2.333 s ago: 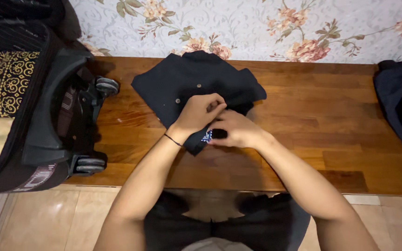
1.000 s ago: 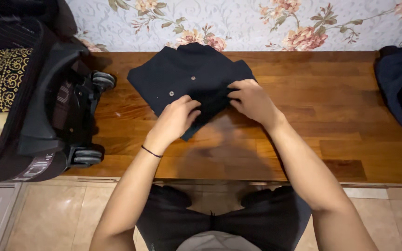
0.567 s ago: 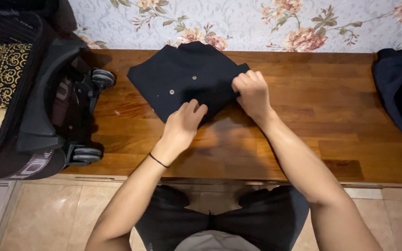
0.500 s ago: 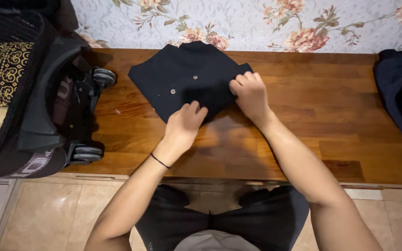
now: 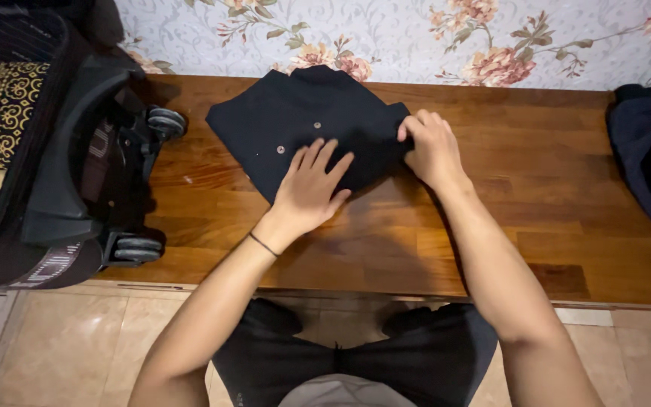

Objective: The person folds a black shirt with decorative patterns on a wooden surface and places it into a suitcase with other packed items.

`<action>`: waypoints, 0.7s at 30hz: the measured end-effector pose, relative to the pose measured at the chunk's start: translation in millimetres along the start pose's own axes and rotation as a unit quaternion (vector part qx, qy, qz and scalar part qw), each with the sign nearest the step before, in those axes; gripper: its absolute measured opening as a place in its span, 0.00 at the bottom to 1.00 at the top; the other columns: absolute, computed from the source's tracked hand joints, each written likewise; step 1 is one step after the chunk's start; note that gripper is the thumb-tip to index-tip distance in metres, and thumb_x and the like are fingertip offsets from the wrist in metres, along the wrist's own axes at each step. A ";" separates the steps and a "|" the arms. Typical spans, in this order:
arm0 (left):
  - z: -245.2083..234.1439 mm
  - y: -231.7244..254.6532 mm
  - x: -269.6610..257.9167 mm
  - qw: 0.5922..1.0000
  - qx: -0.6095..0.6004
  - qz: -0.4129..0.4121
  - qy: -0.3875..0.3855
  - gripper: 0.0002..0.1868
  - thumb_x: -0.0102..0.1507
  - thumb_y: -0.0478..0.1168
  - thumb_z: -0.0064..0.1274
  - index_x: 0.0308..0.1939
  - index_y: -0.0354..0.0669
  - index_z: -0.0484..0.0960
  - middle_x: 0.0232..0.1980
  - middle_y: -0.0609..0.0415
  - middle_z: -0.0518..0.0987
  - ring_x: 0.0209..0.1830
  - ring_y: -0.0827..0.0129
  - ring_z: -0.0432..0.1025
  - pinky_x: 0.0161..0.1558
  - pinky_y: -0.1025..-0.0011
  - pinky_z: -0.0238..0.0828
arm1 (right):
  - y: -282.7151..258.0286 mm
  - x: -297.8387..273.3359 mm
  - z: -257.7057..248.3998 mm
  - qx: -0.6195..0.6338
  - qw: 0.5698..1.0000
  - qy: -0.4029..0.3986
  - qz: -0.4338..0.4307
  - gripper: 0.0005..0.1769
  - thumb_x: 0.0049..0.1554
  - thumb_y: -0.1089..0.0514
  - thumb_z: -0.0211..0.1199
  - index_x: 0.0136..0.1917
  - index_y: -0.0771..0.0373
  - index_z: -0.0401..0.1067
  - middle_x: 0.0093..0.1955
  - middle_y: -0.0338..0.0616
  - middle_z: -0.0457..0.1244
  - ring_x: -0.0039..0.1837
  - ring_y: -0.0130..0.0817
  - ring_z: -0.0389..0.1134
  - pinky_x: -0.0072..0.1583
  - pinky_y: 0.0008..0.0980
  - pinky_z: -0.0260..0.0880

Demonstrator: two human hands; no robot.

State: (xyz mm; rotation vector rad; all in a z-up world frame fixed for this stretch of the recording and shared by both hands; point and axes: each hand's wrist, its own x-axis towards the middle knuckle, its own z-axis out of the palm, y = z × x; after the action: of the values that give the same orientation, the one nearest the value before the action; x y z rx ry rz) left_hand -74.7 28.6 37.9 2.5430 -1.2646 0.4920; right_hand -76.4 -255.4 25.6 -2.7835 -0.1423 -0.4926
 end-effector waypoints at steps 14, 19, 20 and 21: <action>25.0 62.6 3.4 0.981 -0.082 -0.124 -0.122 0.51 0.66 0.73 0.40 0.78 0.36 0.52 0.79 0.24 0.46 0.79 0.26 0.35 0.73 0.34 0.24 | -28.9 -8.7 5.1 0.011 0.998 0.055 -0.024 0.32 0.64 0.44 0.64 0.71 0.67 0.65 0.72 0.64 0.59 0.73 0.61 0.60 0.72 0.55 0.60; -24.6 116.1 7.6 0.945 -0.175 -0.111 -0.254 0.52 0.62 0.68 0.51 0.76 0.33 0.54 0.76 0.20 0.48 0.72 0.16 0.41 0.68 0.32 0.38 | -43.7 -25.4 35.3 -0.018 0.993 -0.119 0.021 0.49 0.63 0.28 0.54 0.78 0.69 0.53 0.79 0.74 0.42 0.78 0.78 0.38 0.70 0.74 0.38; -36.6 113.0 12.0 0.936 -0.188 -0.100 -0.279 0.49 0.62 0.66 0.52 0.76 0.37 0.58 0.75 0.21 0.52 0.71 0.15 0.46 0.68 0.34 0.45 | -38.1 -23.8 37.6 -0.018 0.992 -0.127 0.021 0.50 0.62 0.28 0.54 0.79 0.68 0.52 0.81 0.73 0.41 0.79 0.77 0.36 0.72 0.74 0.36; -46.2 103.9 18.7 0.929 -0.219 -0.125 -0.272 0.42 0.63 0.66 0.49 0.71 0.40 0.66 0.71 0.27 0.62 0.68 0.24 0.56 0.69 0.39 0.52 | -31.8 -21.5 40.4 -0.017 0.991 -0.135 0.020 0.50 0.61 0.27 0.53 0.80 0.66 0.51 0.82 0.71 0.40 0.80 0.76 0.35 0.73 0.74 0.35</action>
State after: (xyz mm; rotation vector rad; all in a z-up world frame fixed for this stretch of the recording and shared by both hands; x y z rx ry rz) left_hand -156.3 -28.7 95.7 2.4549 -1.0167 -0.5331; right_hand -88.4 -213.4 -9.0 -2.8684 -0.1374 -0.1077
